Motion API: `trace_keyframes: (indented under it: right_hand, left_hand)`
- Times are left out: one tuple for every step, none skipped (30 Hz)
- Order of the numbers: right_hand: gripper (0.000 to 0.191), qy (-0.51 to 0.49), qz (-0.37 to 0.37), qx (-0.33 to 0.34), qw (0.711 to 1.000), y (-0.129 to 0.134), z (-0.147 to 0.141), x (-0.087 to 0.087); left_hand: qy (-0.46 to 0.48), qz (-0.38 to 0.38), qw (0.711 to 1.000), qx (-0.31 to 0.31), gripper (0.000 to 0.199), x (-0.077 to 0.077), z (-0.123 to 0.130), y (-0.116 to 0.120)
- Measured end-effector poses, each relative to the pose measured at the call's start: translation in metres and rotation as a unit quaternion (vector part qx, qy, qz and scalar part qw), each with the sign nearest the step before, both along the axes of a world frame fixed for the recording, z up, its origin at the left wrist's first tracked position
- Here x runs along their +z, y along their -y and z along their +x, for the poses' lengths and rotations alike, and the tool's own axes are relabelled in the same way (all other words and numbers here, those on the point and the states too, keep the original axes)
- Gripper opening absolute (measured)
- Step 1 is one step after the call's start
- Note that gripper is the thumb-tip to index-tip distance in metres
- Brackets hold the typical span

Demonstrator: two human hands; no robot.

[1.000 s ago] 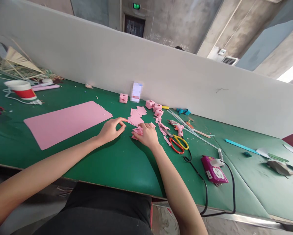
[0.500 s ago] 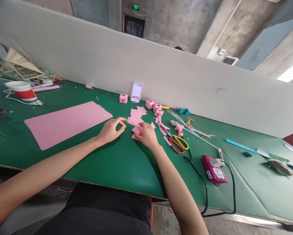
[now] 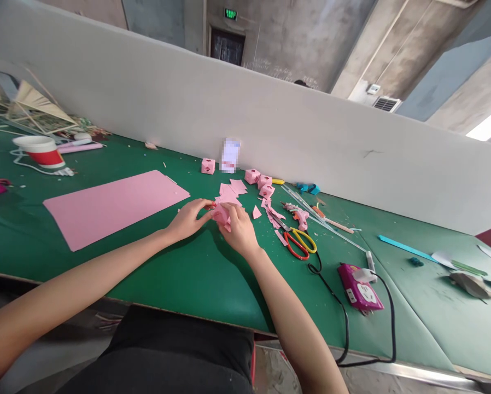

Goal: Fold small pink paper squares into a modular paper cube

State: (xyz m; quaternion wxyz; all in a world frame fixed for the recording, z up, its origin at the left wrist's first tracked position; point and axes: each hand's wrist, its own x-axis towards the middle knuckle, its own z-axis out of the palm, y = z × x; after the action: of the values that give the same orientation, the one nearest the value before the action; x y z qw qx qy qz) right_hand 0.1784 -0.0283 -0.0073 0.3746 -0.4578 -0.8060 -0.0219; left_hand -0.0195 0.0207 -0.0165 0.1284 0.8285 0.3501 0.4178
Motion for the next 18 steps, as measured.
trace_keyframes:
  right_hand:
    - [0.046,0.005,0.006,0.01,1.0,0.0016,-0.003,0.0008]
    - [0.046,0.007,0.01,0.02,1.0,0.003,-0.0055,0.0014]
    - [0.046,0.008,0.015,0.029,0.999,0.004,-0.0073,0.0019]
    - [0.046,0.006,0.019,0.035,0.999,0.0048,-0.0086,0.0022]
    - [0.046,0.004,0.021,0.039,0.999,0.0053,-0.0092,0.0023]
    - [0.047,0.002,0.021,0.042,0.999,0.0055,-0.0093,0.0023]
    - [0.048,-0.001,0.02,0.044,0.999,0.0056,-0.0091,0.0022]
    - [0.049,-0.003,0.018,0.045,0.999,0.0057,-0.0087,0.002]
    - [0.05,-0.005,0.015,0.047,0.999,0.0058,-0.0083,0.0019]
    - [0.051,-0.007,0.012,0.049,0.999,0.006,-0.008,0.0018]
    - [0.052,-0.008,0.007,0.05,0.999,0.0064,-0.0078,0.0017]
    - [0.053,-0.007,0.003,0.048,0.999,0.0068,-0.0078,0.0018]
    - [0.054,-0.005,-0.003,0.043,0.999,0.0072,-0.008,0.002]
    - [0.054,-0.003,-0.008,0.036,0.999,0.0077,-0.0082,0.0023]
    - [0.053,-0.001,-0.011,0.027,1.0,0.0081,-0.0085,0.0026]
    - [0.052,0.0,-0.012,0.017,1.0,0.0085,-0.0087,0.003]
    - [0.049,-0.002,-0.011,0.009,1.0,0.0086,-0.0087,0.0035]
    - [0.044,-0.006,-0.009,0.003,1.0,0.0087,-0.0085,0.004]
  left_hand:
    - [-0.003,0.002,1.0,0.003,0.028,0.0011,0.0,0.0007]
    - [-0.003,0.002,1.0,0.006,0.027,0.0022,0.0001,0.0014]
    - [0.002,-0.001,1.0,0.007,0.025,0.0032,0.0003,0.0022]
    - [0.011,-0.007,1.0,0.006,0.024,0.004,0.0005,0.003]
    - [0.025,-0.018,1.0,0.003,0.024,0.0046,0.0008,0.0036]
    - [0.043,-0.032,0.999,-0.001,0.024,0.0049,0.0011,0.004]
    - [0.062,-0.049,0.997,-0.005,0.026,0.0052,0.0013,0.0043]
    - [0.081,-0.068,0.994,-0.01,0.028,0.0053,0.0015,0.0043]
    - [0.101,-0.088,0.991,-0.013,0.028,0.0054,0.0015,0.004]
    - [0.12,-0.11,0.987,-0.017,0.028,0.0054,0.0014,0.0035]
    - [0.139,-0.132,0.981,-0.021,0.027,0.0055,0.0013,0.0027]
    - [0.16,-0.153,0.975,-0.028,0.027,0.0055,0.0011,0.0017]
    - [0.181,-0.171,0.968,-0.035,0.027,0.0056,0.0009,0.0007]
    - [0.202,-0.187,0.96,-0.043,0.028,0.0057,0.0007,-0.0003]
    - [0.219,-0.199,0.954,-0.05,0.03,0.0059,0.0006,-0.0012]
    - [0.233,-0.208,0.948,-0.055,0.031,0.006,0.0006,-0.0018]
    - [0.242,-0.216,0.944,-0.057,0.032,0.0062,0.0007,-0.0021]
    - [0.248,-0.225,0.941,-0.058,0.033,0.0065,0.0008,-0.0021]
